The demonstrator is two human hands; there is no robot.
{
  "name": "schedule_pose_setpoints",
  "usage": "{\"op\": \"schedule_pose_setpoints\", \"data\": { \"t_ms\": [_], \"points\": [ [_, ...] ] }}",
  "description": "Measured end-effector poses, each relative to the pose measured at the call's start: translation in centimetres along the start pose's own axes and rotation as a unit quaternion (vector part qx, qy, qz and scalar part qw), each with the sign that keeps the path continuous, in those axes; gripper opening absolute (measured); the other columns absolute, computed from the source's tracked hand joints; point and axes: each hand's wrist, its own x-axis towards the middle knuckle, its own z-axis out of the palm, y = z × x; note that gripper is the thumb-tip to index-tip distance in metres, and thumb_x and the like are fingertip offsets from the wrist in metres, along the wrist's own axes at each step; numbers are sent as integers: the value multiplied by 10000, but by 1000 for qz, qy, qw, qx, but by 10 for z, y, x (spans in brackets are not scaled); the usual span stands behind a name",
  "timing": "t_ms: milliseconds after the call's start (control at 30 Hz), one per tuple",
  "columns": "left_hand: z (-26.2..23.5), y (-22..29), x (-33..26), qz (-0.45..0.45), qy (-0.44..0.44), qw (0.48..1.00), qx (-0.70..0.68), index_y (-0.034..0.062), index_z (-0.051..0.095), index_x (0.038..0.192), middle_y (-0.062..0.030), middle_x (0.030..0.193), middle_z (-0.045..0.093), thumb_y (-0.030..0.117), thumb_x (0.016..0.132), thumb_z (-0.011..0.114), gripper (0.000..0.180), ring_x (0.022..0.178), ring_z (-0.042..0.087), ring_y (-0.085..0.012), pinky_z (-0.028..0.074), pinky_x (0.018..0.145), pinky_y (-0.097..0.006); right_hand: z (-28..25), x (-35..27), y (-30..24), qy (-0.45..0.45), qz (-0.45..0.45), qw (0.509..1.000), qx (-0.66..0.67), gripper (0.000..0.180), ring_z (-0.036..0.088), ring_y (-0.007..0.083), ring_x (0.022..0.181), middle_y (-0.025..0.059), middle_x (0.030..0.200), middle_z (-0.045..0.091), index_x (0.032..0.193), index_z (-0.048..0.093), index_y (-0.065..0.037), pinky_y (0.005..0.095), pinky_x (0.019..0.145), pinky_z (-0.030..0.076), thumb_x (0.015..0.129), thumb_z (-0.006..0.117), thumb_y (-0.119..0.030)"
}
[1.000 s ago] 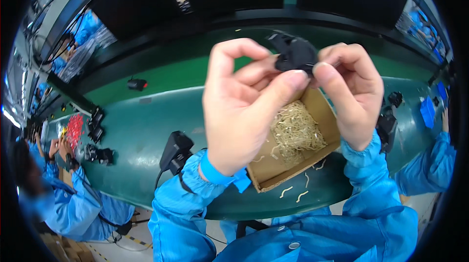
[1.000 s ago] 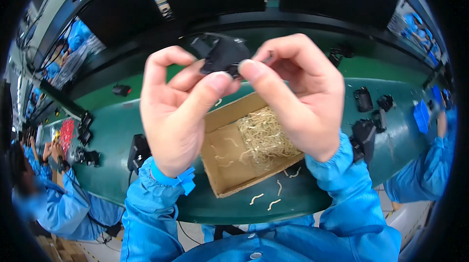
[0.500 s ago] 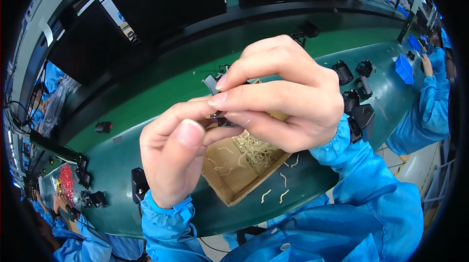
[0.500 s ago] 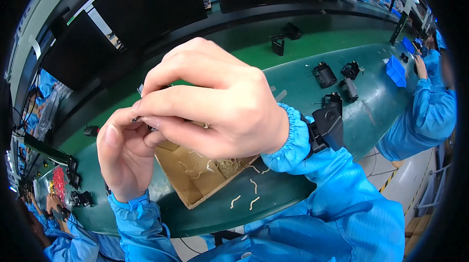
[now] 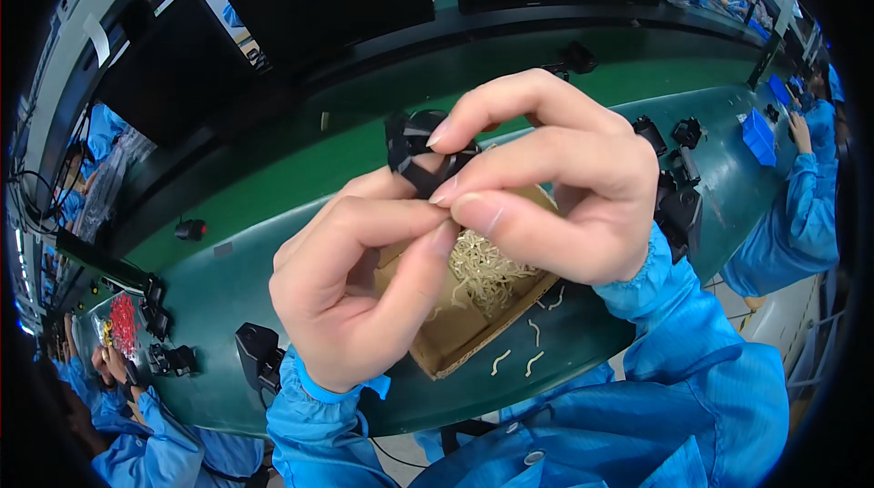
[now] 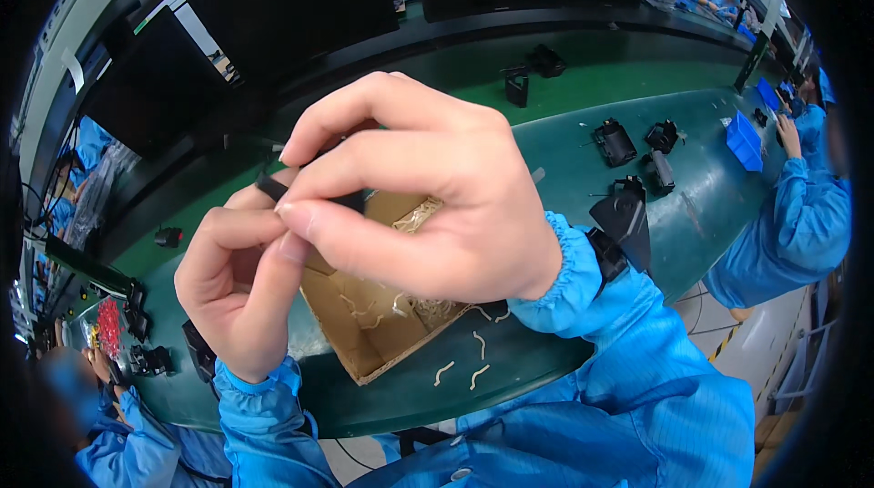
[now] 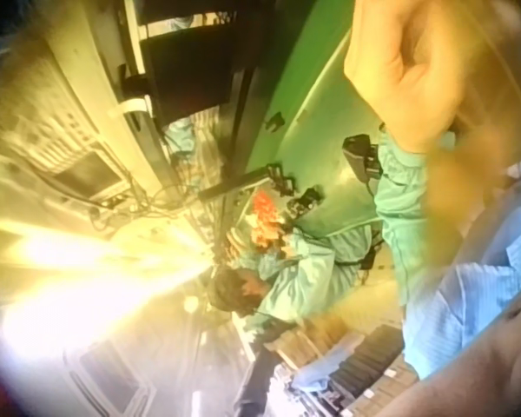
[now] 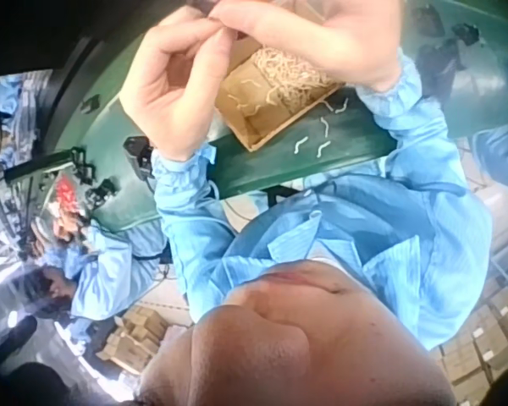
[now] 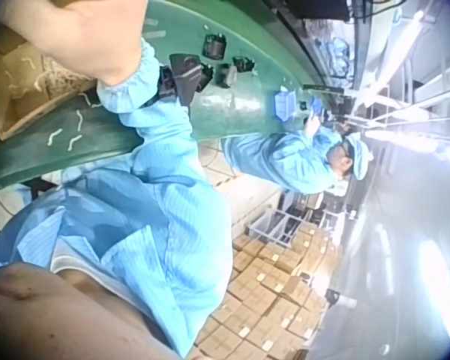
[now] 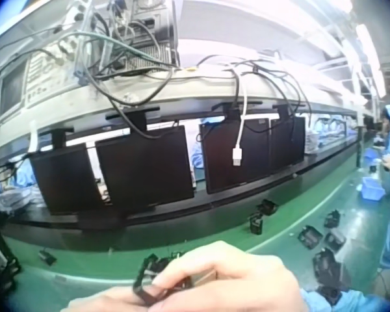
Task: Assembling small plastic components and wires on an assembly line.
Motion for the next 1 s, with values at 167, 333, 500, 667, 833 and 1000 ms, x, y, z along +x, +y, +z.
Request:
{"op": "schedule_pose_setpoints", "data": {
  "t_ms": [167, 333, 500, 667, 833, 1000],
  "points": [
    [1, -3, 5, 40, -75, 996, -19, -65, 601, 859, -253, 1083, 576, -96, 744, 613, 119, 1019, 588, -254, 465, 885, -339, 1, -2, 1, 31, 131, 983, 121, 79, 580, 179, 853, 170, 995, 580, 830, 627, 27, 298, 791, 467, 796, 580, -27],
    [-3, -4, 8, -32, -86, 989, -119, -23, 531, 846, -292, 1223, 482, 3, 787, 578, 80, 1160, 488, -332, 403, 969, -447, 3, 3, 12, 196, 154, 950, 186, 159, 564, 137, 874, 131, 982, 607, 860, 610, 22, 275, 804, 433, 883, 496, -86],
    [-10, -9, 15, -77, -54, 973, -212, 33, 473, 824, -298, 1258, 442, 69, 817, 548, 83, 1206, 446, -374, 381, 990, -521, -29, 4, 5, 41, 216, 969, 115, 160, 563, 151, 847, 110, 901, 601, 834, 602, 24, 287, 768, 428, 883, 487, -76],
    [-17, -14, 17, -62, -44, 959, -274, 6, 505, 841, -324, 1229, 462, 43, 839, 565, 71, 1149, 500, -329, 451, 935, -463, -19, 5, 11, 27, 155, 987, 44, 116, 543, 128, 898, 107, 983, 574, 898, 603, 10, 249, 740, 444, 788, 615, -26],
    [-17, -16, 15, -81, -53, 949, -299, -6, 481, 910, -225, 1088, 537, 55, 836, 580, 138, 1099, 529, -271, 461, 938, -428, -11, 3, 8, -6, 134, 989, 60, 273, 550, 139, 928, 117, 1052, 540, 959, 593, 1, 227, 727, 460, 711, 706, 13],
    [-6, -8, 14, -79, -1, 953, -292, -17, 410, 1102, -178, 1050, 545, -51, 779, 617, 386, 1037, 561, -235, 455, 943, -378, -4, 2, 5, 9, 89, 996, 6, 292, 562, 139, 894, 134, 1053, 537, 948, 593, 11, 226, 676, 487, 691, 730, 28]
  ]
}}
